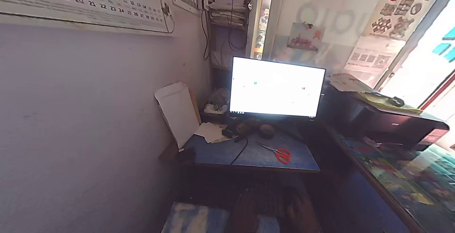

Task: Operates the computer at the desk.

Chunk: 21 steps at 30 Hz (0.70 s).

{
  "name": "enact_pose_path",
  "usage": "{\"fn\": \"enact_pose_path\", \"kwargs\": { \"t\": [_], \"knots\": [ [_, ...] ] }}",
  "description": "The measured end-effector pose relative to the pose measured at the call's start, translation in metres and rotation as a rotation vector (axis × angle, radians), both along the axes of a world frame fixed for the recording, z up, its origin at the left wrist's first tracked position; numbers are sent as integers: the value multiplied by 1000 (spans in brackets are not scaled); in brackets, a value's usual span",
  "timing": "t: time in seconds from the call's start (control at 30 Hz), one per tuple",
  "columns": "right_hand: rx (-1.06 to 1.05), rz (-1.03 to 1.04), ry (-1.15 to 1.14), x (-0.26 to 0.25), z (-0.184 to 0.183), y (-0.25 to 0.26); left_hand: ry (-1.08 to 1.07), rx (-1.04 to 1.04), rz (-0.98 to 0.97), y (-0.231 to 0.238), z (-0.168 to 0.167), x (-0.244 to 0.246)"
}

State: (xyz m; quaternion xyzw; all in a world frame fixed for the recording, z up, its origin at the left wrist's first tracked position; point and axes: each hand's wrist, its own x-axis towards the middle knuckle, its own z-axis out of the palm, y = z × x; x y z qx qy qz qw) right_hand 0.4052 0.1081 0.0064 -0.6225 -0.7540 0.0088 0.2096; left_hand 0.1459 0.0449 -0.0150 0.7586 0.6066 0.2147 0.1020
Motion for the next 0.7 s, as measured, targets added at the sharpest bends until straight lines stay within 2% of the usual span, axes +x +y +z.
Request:
{"fn": "enact_pose_path", "kwargs": {
  "t": [0.2,0.43,0.7],
  "knots": [
    [-22,-12,-8,0,1,0,16,31,2,1,-5,0],
    [87,4,-17,2,-11,6,5,36,8,0,-7,-1],
    [96,-1,10,2,-10,7,-14,69,3,0,-6,-2]
  ]
}}
